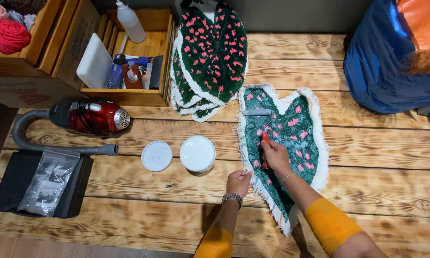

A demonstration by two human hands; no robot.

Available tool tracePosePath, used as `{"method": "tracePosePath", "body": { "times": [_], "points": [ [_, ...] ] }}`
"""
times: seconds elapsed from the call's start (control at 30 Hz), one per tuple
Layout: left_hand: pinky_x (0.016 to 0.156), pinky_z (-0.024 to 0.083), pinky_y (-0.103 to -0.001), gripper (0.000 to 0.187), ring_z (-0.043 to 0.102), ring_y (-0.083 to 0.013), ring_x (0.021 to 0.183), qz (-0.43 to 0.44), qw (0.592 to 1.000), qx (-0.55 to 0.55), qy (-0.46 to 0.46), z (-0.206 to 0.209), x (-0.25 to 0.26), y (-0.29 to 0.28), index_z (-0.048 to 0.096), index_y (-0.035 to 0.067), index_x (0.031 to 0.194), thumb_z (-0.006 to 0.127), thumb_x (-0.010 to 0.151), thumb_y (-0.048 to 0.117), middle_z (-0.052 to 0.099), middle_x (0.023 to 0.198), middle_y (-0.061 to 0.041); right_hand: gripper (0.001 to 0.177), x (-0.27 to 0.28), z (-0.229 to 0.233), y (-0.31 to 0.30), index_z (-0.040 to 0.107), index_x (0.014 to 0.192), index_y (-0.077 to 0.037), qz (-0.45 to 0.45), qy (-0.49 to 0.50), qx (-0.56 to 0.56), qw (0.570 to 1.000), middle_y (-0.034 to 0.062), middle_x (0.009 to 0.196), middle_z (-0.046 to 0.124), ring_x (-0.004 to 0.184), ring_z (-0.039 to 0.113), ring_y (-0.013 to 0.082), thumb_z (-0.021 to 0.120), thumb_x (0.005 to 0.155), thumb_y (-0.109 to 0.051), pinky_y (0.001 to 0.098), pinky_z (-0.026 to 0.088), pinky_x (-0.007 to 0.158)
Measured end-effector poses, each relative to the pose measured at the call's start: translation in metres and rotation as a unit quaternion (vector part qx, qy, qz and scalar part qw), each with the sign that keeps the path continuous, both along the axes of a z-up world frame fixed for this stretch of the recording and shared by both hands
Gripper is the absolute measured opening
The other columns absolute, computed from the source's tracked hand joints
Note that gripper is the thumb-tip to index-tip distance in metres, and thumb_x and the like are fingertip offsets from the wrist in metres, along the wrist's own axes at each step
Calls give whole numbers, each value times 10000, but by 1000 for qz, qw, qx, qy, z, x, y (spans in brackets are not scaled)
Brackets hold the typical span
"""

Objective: Trimming the edges of leaf-shaped tufted rugs and applying adhesive using a roller and utility knife.

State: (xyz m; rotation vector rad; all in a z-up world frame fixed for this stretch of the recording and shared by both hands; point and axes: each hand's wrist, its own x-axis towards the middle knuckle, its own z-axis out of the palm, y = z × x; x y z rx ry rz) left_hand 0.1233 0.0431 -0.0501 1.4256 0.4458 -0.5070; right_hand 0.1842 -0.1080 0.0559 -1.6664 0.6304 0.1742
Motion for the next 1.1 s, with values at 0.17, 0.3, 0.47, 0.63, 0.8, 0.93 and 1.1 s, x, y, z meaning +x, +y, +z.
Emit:
{"method": "tracePosePath", "body": {
  "times": [0.17,0.3,0.47,0.63,0.8,0.93,1.1],
  "points": [
    [612,618,-291,268,691,-138,684,-10,1000,-4,14,-7,2,-1,679,-54,914,759,908,202,746,854,-108,335,-123,-5,-6,740,1100,-29,1,43,28,999,2,529,531,375,457,117,606,1001,-320,314,347,369],
    [626,631,-295,285,691,-139,700,-12,1000,-4,19,-15,1,-1,679,-62,933,775,902,204,742,877,-115,339,-182,-13,-11,752,1186,-58,-29,64,90,993,3,495,465,361,389,110,627,977,-295,315,298,358],
    [638,630,-291,301,703,-135,718,-11,1000,6,19,-5,1,2,697,-58,982,767,898,223,745,900,-107,302,-76,11,-14,706,966,-32,-31,57,75,995,11,539,529,371,439,121,601,1001,-313,311,347,364],
    [646,634,-288,322,692,-136,722,-14,1000,10,8,-12,2,0,709,-64,1012,761,903,234,741,907,-117,340,-64,20,-28,675,864,-32,-8,46,27,999,21,567,558,387,462,123,595,1018,-324,308,360,376],
    [650,631,-284,331,697,-129,735,-13,999,29,15,-15,3,0,709,-59,1019,767,895,243,751,928,-113,327,-182,9,-28,660,890,-36,-55,98,99,989,29,541,524,374,461,144,607,985,-345,317,360,368],
    [640,627,-285,332,704,-129,729,-10,999,35,14,-10,5,-2,716,-58,1009,773,887,245,758,930,-120,280,-160,9,-33,690,926,-67,-81,98,116,985,31,541,517,369,453,146,609,966,-332,314,351,363],
    [598,571,-275,333,696,-143,664,-5,998,69,6,-9,0,-9,736,-24,1026,768,886,276,775,882,-101,312,-80,2,-59,627,875,-47,-65,46,87,993,16,568,529,378,446,138,590,1016,-322,307,368,372]
  ]
}}
